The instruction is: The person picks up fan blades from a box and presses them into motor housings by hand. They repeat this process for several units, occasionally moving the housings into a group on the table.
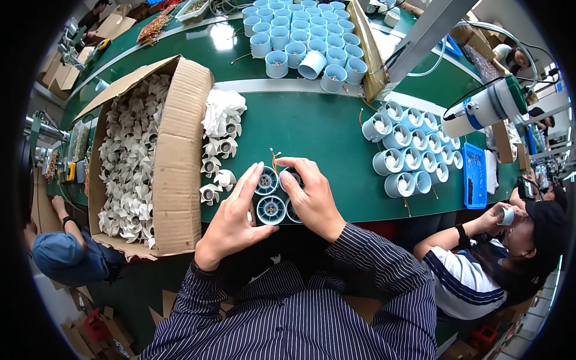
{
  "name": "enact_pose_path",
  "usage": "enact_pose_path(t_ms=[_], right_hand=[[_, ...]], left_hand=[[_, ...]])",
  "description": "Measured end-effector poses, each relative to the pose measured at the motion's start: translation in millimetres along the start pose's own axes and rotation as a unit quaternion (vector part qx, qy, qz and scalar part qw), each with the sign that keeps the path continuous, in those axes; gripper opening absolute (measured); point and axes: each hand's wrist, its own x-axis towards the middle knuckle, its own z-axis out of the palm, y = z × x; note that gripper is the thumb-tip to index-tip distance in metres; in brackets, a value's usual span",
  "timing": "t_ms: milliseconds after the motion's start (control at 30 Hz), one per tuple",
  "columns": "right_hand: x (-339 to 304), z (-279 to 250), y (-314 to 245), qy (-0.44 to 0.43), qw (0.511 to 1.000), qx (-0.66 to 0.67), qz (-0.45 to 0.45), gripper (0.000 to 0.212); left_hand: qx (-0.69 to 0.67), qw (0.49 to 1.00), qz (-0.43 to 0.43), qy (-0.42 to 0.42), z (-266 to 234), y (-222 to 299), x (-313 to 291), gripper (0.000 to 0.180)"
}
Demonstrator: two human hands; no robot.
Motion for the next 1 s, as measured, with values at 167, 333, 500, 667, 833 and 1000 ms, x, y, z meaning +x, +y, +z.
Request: enact_pose_path(t_ms=[167, 333, 500, 667, 833, 1000], right_hand=[[4, 14, 1, 0.024, 0.999, 0.008, -0.019, 0.032], [7, 11, -5, 0.022, 0.999, -0.01, -0.028, 0.032], [6, 7, -3, 0.038, 0.997, -0.017, -0.057, 0.028], [33, -17, -20, 0.081, 0.986, -0.061, -0.133, 0.024], [123, -88, -9, 0.117, 0.943, -0.276, -0.147, 0.022], [197, -104, 25, 0.133, 0.86, -0.461, -0.172, 0.027]], left_hand=[[-0.023, 0.999, -0.046, 0.014, -2, 9, -6, 0.122], [-0.015, 0.998, -0.041, 0.036, -1, 5, -10, 0.124], [-0.018, 0.997, -0.049, 0.053, 7, 7, -10, 0.126], [0.018, 0.996, -0.038, 0.082, 8, 0, -21, 0.126], [-0.022, 0.992, -0.042, 0.121, 20, -15, -36, 0.124], [-0.04, 0.988, -0.014, 0.148, 33, -16, -38, 0.12]])
